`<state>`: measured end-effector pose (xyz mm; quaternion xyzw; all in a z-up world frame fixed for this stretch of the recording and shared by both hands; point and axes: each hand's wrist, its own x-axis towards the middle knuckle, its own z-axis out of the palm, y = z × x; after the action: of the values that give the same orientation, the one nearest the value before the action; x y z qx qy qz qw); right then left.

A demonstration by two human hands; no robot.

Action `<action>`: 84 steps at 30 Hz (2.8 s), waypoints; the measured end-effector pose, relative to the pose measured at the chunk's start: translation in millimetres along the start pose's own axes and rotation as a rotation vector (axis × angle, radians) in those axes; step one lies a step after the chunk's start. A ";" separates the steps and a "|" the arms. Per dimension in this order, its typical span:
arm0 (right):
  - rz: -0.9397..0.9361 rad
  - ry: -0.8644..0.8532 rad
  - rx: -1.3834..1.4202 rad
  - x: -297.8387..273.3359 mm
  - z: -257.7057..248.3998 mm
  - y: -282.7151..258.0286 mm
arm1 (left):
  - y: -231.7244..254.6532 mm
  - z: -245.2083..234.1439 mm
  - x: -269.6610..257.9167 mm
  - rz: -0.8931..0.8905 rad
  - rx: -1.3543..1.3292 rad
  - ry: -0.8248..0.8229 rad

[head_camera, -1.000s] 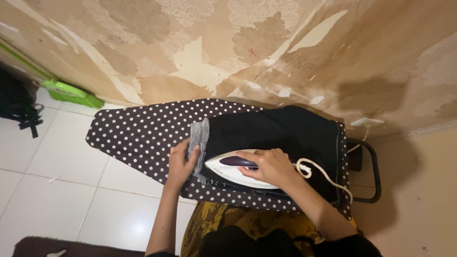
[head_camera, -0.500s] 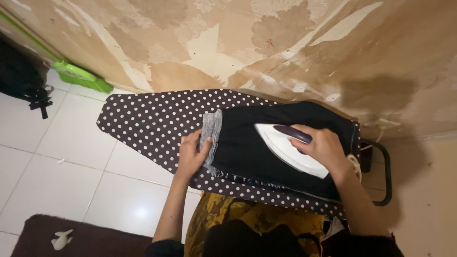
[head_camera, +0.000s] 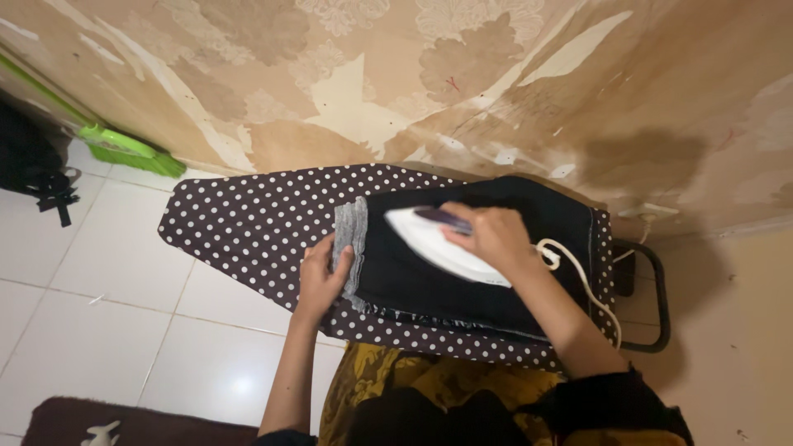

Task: The person irons a pair of dark trousers on a polka-dot ironing board, then switches to a light blue t-shirt. They smooth and reposition each garment while using a white electric iron to remove wrinkles.

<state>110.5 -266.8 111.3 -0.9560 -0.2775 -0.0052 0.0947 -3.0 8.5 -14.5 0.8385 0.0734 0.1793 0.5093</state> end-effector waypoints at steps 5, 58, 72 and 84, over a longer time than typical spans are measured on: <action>0.196 0.175 0.085 11.9 9.2 22.7 | 0.8 1.8 0.2 -0.034 0.003 -0.014; 0.599 0.311 -0.057 -169.3 -7.0 146.0 | 12.4 5.0 -3.9 -0.168 0.135 -0.066; 0.403 0.316 -0.061 -97.1 12.6 81.1 | 15.2 6.0 -3.4 -0.182 0.159 -0.058; 0.777 0.120 -0.143 -99.5 7.6 187.2 | 4.2 6.0 -5.2 -0.126 0.055 -0.067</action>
<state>125.5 -473.1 64.3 -0.9920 0.1116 -0.0442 0.0388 -5.7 -0.1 -14.5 0.8514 0.1138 0.1167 0.4985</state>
